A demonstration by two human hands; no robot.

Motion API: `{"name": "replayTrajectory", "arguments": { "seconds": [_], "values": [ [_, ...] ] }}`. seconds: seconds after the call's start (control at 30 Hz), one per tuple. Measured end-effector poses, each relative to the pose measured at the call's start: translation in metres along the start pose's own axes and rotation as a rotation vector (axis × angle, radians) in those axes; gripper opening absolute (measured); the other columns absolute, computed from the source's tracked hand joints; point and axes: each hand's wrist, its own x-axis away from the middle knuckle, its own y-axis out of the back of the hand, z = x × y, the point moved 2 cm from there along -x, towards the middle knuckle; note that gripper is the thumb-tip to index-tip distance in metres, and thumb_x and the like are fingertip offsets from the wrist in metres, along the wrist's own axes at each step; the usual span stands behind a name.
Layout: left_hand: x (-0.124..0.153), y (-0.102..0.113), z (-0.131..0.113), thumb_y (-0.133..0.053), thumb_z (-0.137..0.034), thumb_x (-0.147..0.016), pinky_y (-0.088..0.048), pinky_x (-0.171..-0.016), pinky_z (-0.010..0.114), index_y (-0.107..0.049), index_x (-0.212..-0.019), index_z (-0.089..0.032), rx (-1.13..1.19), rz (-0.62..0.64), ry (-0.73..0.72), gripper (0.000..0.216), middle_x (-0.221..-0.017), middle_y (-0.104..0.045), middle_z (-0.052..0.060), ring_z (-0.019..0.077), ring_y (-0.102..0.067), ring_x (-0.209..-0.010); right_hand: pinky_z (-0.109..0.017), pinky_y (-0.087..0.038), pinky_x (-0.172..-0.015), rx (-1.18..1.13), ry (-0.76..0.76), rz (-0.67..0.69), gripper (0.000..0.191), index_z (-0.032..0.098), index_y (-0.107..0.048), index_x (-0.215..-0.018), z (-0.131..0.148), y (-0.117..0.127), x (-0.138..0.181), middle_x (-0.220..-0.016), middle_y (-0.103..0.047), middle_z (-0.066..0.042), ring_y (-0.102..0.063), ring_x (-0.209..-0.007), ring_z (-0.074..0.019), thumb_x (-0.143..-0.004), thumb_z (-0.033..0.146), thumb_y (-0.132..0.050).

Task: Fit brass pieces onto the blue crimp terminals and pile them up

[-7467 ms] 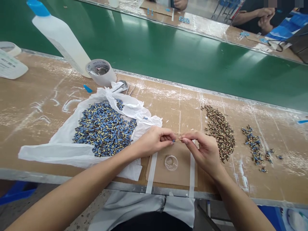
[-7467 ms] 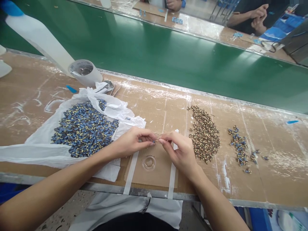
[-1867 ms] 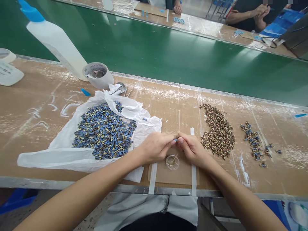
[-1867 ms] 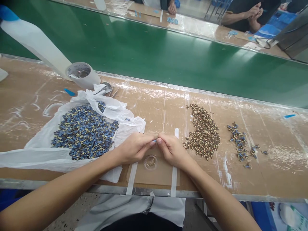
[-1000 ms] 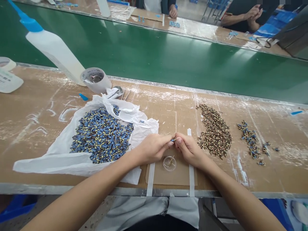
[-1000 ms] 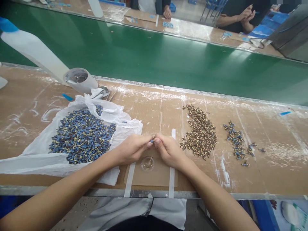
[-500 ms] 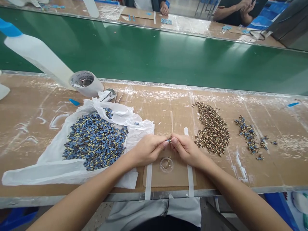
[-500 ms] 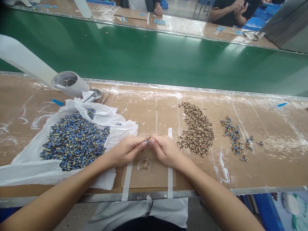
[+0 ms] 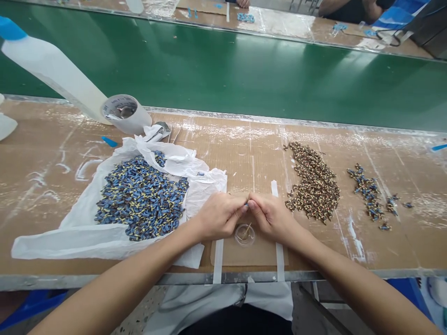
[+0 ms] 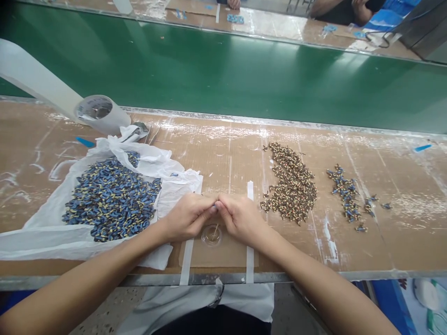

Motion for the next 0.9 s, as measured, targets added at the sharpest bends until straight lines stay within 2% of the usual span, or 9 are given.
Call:
{"name": "replayTrajectory", "arguments": {
  "seconds": [0.17,0.3,0.5,0.63,0.77,0.9],
  "values": [
    [0.001,-0.001,0.000,-0.035,-0.022,-0.094,-0.030,-0.054,0.027,-0.046,-0.072,-0.018,-0.033,0.010,-0.005,0.025,-0.062,-0.052,0.000,0.0136,-0.047,-0.055,-0.026,-0.029,-0.058,-0.057,-0.010,0.015,0.030,0.021,-0.037,-0.075,-0.001,0.001,-0.001,-0.065,-0.044,0.002,-0.043,-0.058,-0.0126,-0.102,0.033,-0.031],
    [0.001,-0.001,0.000,-0.032,-0.024,-0.097,-0.032,-0.056,0.026,-0.051,-0.081,-0.016,-0.034,-0.003,0.085,0.026,-0.068,-0.056,0.002,0.0139,-0.048,-0.059,-0.025,-0.030,-0.055,-0.220,-0.037,-0.006,0.034,0.021,-0.038,-0.074,-0.005,0.002,-0.003,-0.062,-0.043,0.003,-0.042,-0.055,-0.0115,-0.102,0.037,-0.030],
    [-0.004,0.006,-0.001,-0.030,-0.026,-0.099,-0.036,-0.060,0.024,-0.051,-0.080,-0.016,0.184,0.039,0.156,0.030,-0.071,-0.055,0.000,0.0117,-0.048,-0.061,-0.025,-0.037,-0.060,-0.406,-0.061,-0.019,0.043,0.019,-0.047,-0.075,-0.006,0.005,-0.004,-0.066,-0.048,0.001,-0.047,-0.060,-0.0115,-0.103,0.043,-0.024],
    [-0.004,0.011,-0.003,-0.033,-0.027,-0.099,-0.034,-0.057,0.023,-0.050,-0.078,-0.016,0.234,0.040,0.171,0.029,-0.067,-0.052,-0.002,0.0102,-0.044,-0.057,-0.025,-0.039,-0.062,-0.446,-0.094,-0.043,0.043,0.019,-0.049,-0.078,-0.005,0.010,-0.004,-0.068,-0.050,0.001,-0.048,-0.062,-0.0120,-0.103,0.044,-0.024],
    [-0.004,0.010,-0.003,-0.036,-0.027,-0.098,-0.033,-0.055,0.022,-0.050,-0.076,-0.016,0.181,0.026,0.180,0.028,-0.064,-0.049,-0.002,0.0104,-0.041,-0.056,-0.026,-0.042,-0.062,-0.458,-0.112,-0.067,0.031,0.019,-0.049,-0.086,-0.002,0.013,-0.006,-0.072,-0.054,0.000,-0.051,-0.066,-0.0131,-0.099,0.046,-0.039],
    [-0.005,0.008,-0.005,-0.037,-0.024,-0.096,-0.035,-0.056,0.022,-0.055,-0.077,-0.015,0.137,0.017,0.191,0.028,-0.066,-0.055,0.000,0.0109,-0.046,-0.058,-0.023,-0.038,-0.052,-0.435,-0.142,-0.077,0.025,0.019,-0.049,-0.090,0.000,0.011,-0.008,-0.069,-0.051,0.002,-0.047,-0.058,-0.0116,-0.091,0.043,-0.055]
  ]
}}
